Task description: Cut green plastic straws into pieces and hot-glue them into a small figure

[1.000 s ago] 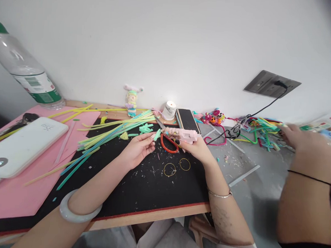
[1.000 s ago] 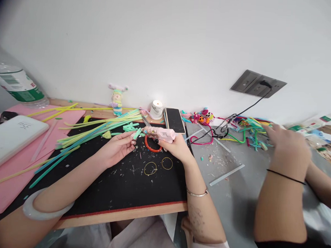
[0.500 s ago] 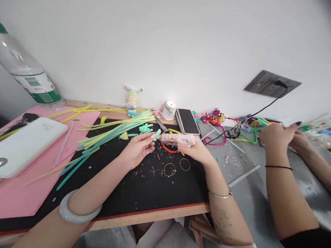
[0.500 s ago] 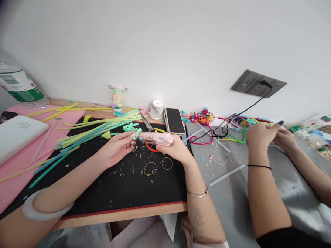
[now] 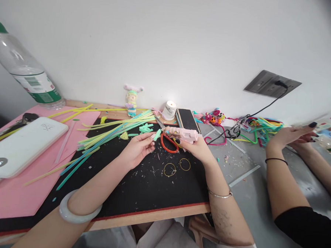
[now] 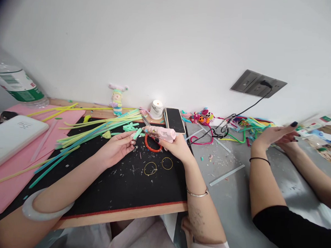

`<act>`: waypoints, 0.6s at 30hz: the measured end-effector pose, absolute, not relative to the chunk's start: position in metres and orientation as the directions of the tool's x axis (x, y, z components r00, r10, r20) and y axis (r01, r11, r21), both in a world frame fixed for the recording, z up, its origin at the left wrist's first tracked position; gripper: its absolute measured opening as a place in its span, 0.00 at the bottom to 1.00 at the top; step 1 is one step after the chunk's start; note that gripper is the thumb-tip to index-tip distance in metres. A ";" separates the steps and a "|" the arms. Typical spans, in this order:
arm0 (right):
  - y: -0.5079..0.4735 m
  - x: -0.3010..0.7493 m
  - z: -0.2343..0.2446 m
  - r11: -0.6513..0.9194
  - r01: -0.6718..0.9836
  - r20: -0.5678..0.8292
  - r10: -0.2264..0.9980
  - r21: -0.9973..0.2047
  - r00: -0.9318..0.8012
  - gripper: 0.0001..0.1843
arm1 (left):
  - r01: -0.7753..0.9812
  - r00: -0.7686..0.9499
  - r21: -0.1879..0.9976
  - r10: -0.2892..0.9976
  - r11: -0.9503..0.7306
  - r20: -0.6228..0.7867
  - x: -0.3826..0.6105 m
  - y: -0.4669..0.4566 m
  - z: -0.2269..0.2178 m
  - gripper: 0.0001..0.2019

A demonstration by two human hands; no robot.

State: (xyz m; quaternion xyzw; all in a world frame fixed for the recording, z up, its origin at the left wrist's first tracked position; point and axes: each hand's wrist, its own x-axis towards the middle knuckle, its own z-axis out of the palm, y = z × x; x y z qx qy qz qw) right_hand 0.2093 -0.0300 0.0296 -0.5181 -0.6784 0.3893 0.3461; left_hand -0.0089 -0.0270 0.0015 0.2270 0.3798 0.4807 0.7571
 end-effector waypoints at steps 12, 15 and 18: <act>-0.032 0.208 0.029 0.177 0.393 0.032 0.937 -0.903 -0.348 0.21 | -0.562 0.249 0.708 0.904 0.428 -0.349 -0.009 -0.026 -0.002 0.10; -0.032 0.209 0.028 0.173 0.402 0.026 0.938 -0.899 -0.347 0.20 | -0.564 0.250 0.708 0.905 0.425 -0.345 -0.009 -0.025 -0.002 0.10; -0.033 0.209 0.030 0.179 0.420 0.031 0.942 -0.889 -0.335 0.20 | -0.562 0.248 0.711 0.906 0.423 -0.343 -0.009 -0.026 -0.002 0.10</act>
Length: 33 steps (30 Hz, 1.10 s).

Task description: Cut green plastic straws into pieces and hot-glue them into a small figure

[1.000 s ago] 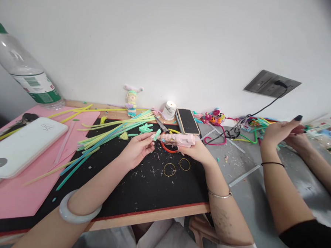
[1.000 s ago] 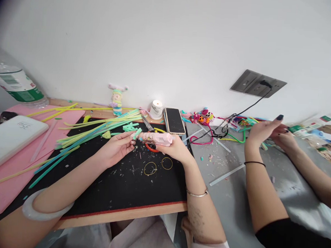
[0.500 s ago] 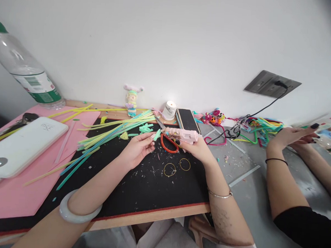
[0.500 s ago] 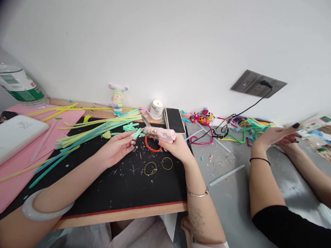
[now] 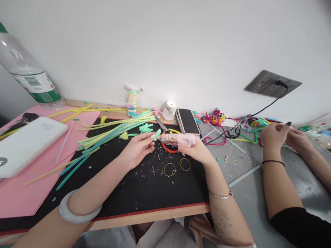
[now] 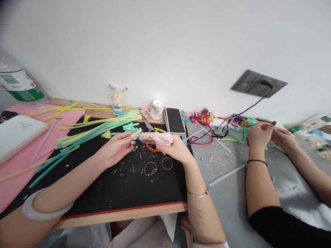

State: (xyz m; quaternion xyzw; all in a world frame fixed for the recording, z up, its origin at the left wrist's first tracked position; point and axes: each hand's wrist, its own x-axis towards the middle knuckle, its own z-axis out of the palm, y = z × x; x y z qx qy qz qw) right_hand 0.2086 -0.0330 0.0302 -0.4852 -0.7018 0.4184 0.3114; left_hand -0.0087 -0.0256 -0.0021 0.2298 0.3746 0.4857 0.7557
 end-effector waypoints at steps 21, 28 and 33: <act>-0.032 0.211 0.027 0.174 0.456 0.015 0.944 -0.873 -0.331 0.19 | -0.562 0.247 0.708 0.904 0.428 -0.350 -0.008 -0.026 -0.001 0.10; -0.033 0.210 0.030 0.176 0.453 0.016 0.942 -0.874 -0.335 0.16 | -0.556 0.248 0.713 0.904 0.426 -0.347 -0.009 -0.026 0.000 0.11; -0.033 0.209 0.032 0.180 0.462 0.024 0.946 -0.868 -0.323 0.18 | -0.552 0.255 0.717 0.905 0.426 -0.341 -0.009 -0.026 0.000 0.10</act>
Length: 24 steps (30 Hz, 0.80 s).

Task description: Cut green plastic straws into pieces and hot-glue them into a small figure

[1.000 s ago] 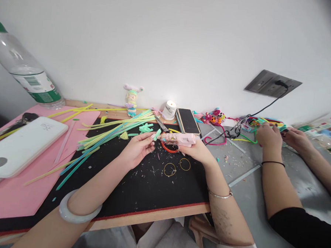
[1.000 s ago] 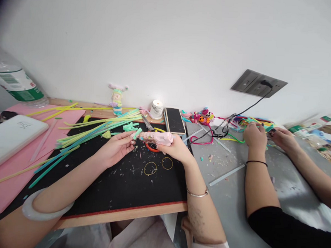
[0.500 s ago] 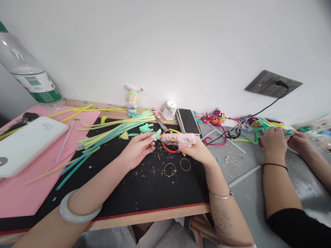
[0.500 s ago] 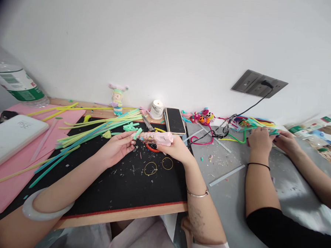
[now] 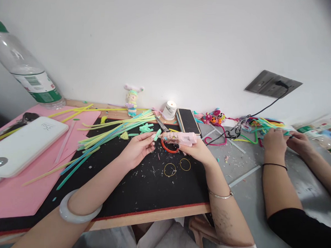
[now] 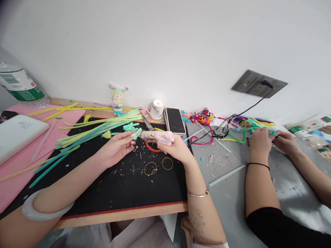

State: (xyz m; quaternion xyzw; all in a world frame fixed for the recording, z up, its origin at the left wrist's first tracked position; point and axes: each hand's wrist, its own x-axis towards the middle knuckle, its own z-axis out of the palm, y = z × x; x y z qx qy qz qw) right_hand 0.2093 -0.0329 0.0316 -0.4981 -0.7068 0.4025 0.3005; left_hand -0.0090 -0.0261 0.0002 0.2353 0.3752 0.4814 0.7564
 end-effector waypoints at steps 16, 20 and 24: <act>-0.032 0.210 0.033 0.164 0.486 0.039 0.965 -0.858 -0.258 0.08 | -0.557 0.256 0.712 0.903 0.429 -0.344 -0.009 -0.026 -0.001 0.09; -0.032 0.210 0.033 0.164 0.498 0.037 0.966 -0.852 -0.256 0.09 | -0.557 0.264 0.713 0.905 0.425 -0.334 -0.009 -0.026 -0.002 0.09; -0.033 0.210 0.034 0.173 0.500 0.034 0.961 -0.849 -0.276 0.11 | -0.561 0.265 0.711 0.905 0.425 -0.332 -0.009 -0.026 -0.002 0.10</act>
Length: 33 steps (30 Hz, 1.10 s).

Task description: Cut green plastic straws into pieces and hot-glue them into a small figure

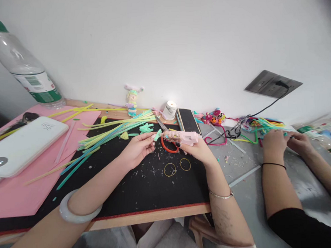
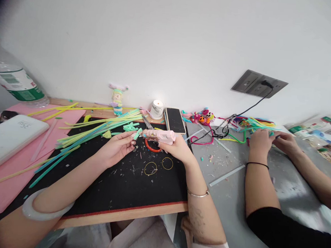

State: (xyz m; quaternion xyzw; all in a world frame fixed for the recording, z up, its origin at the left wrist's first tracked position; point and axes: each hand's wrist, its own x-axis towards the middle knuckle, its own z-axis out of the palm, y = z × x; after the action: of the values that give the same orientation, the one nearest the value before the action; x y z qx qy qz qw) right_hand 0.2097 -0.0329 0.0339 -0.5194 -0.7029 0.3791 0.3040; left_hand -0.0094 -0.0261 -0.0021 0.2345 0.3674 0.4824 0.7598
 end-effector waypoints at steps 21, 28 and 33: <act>-0.032 0.209 0.035 0.236 0.480 0.122 0.959 -0.845 -0.256 0.16 | -0.545 0.273 0.714 0.898 0.439 -0.344 -0.009 -0.026 -0.001 0.09; -0.025 0.233 0.033 0.199 0.671 0.285 0.958 -0.714 0.019 0.16 | -0.558 0.261 0.707 0.901 0.434 -0.347 -0.009 -0.026 -0.001 0.09; -0.023 0.268 0.041 0.037 0.852 0.404 0.890 -0.522 0.209 0.17 | -0.550 0.253 0.712 0.900 0.436 -0.356 -0.010 -0.026 0.001 0.09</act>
State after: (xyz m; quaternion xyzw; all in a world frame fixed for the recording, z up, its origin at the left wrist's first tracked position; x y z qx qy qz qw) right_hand 0.2681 -0.0228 0.0414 -0.6934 -0.6284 0.0271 0.3517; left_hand -0.0105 -0.0265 0.0007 0.2300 0.3801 0.4784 0.7575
